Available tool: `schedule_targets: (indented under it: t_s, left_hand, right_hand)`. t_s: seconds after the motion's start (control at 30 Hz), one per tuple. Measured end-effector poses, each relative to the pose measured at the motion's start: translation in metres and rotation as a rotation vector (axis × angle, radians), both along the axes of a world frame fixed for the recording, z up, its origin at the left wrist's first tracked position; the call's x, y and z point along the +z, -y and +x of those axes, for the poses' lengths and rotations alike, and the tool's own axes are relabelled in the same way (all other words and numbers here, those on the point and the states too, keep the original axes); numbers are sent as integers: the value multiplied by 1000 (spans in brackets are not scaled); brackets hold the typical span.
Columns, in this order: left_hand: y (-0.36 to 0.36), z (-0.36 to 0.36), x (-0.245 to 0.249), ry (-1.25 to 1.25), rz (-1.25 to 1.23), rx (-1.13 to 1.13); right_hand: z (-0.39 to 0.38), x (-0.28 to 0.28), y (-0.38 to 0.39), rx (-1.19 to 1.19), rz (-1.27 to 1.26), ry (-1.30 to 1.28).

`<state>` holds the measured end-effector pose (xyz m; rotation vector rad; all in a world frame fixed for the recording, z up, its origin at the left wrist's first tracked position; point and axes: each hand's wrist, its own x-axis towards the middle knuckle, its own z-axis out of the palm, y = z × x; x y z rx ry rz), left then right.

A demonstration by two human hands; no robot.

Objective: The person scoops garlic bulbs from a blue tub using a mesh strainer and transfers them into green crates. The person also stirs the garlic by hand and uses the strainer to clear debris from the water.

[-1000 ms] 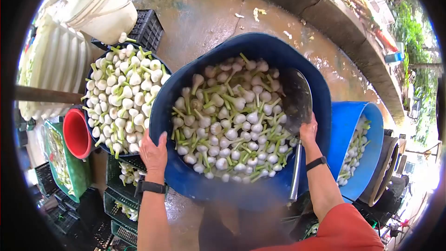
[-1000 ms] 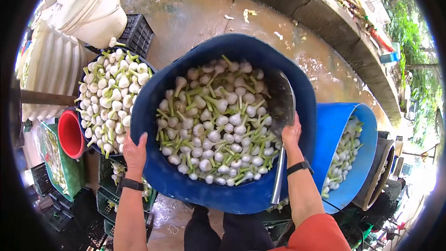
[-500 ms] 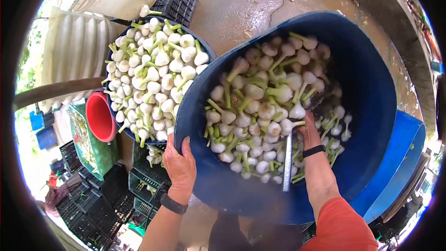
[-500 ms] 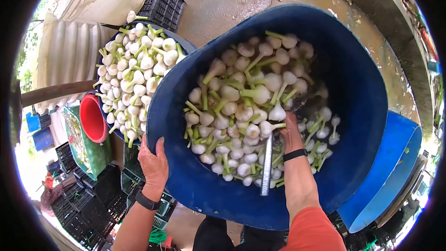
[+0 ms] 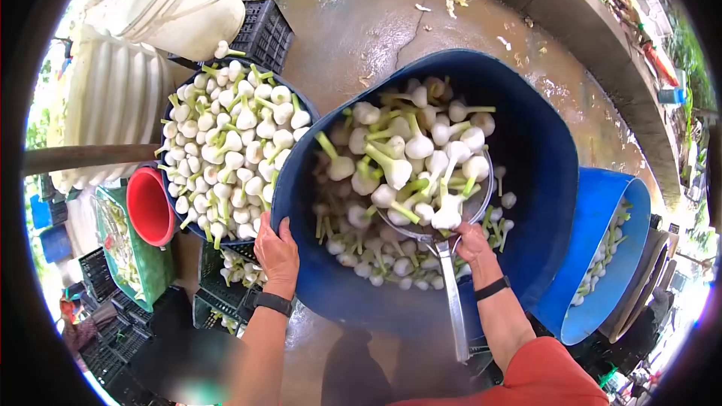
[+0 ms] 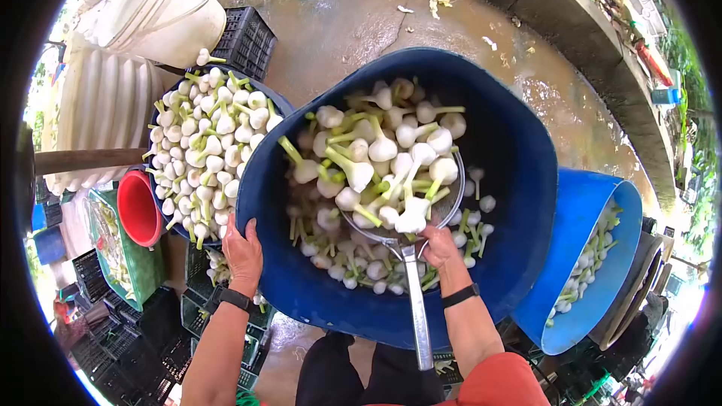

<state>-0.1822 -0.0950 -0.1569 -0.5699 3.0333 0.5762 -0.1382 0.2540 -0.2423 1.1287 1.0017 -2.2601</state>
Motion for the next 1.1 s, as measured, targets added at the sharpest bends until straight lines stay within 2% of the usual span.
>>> schedule_targets:
  t_s: [0.13, 0.3, 0.43, 0.47, 0.5, 0.57, 0.63, 0.7, 0.8, 0.87, 0.93, 0.97, 1.0, 1.1]
  left_hand:
    - [4, 1, -5, -14, 5, 24]
    - [4, 1, -6, 24, -2, 31]
    - [8, 1, -12, 35, 42, 29]
    - [8, 1, -14, 61, 52, 64]
    - [9, 1, -18, 46, 51, 74]
    - [10, 2, -19, -46, 135, 26]
    - [5, 5, 1, 8, 226, 111]
    - [7, 29, -6, -288, 799, 297]
    - [17, 109, 19, -440, 1072, 412]
    - [27, 180, 42, -367, 1014, 519]
    - [54, 283, 2, -322, 1041, 716]
    - [55, 323, 18, -248, 1051, 832]
    - [60, 374, 10, -229, 1056, 939]
    - [61, 536, -21, -133, 862, 1083]
  right_hand:
    - [25, 16, -7, 16, 3, 30]
    - [51, 55, -19, 52, 135, 134]
    - [59, 84, -25, 50, 183, 29]
    - [75, 66, -40, 73, 144, 21]
    - [72, 83, -39, 110, 113, 8]
    - [69, 105, -34, 119, 71, -5]
    - [73, 124, -31, 167, 56, -55]
    - [77, 137, -30, 229, 53, -99]
    - [88, 147, -30, 311, 32, -100]
    - [95, 163, -23, 311, 50, -112]
    - [95, 179, 6, 358, 77, -123]
    - [95, 191, 17, 419, 99, -140]
    - [98, 198, 33, 463, 134, -156]
    - [122, 224, 86, 626, 160, -199]
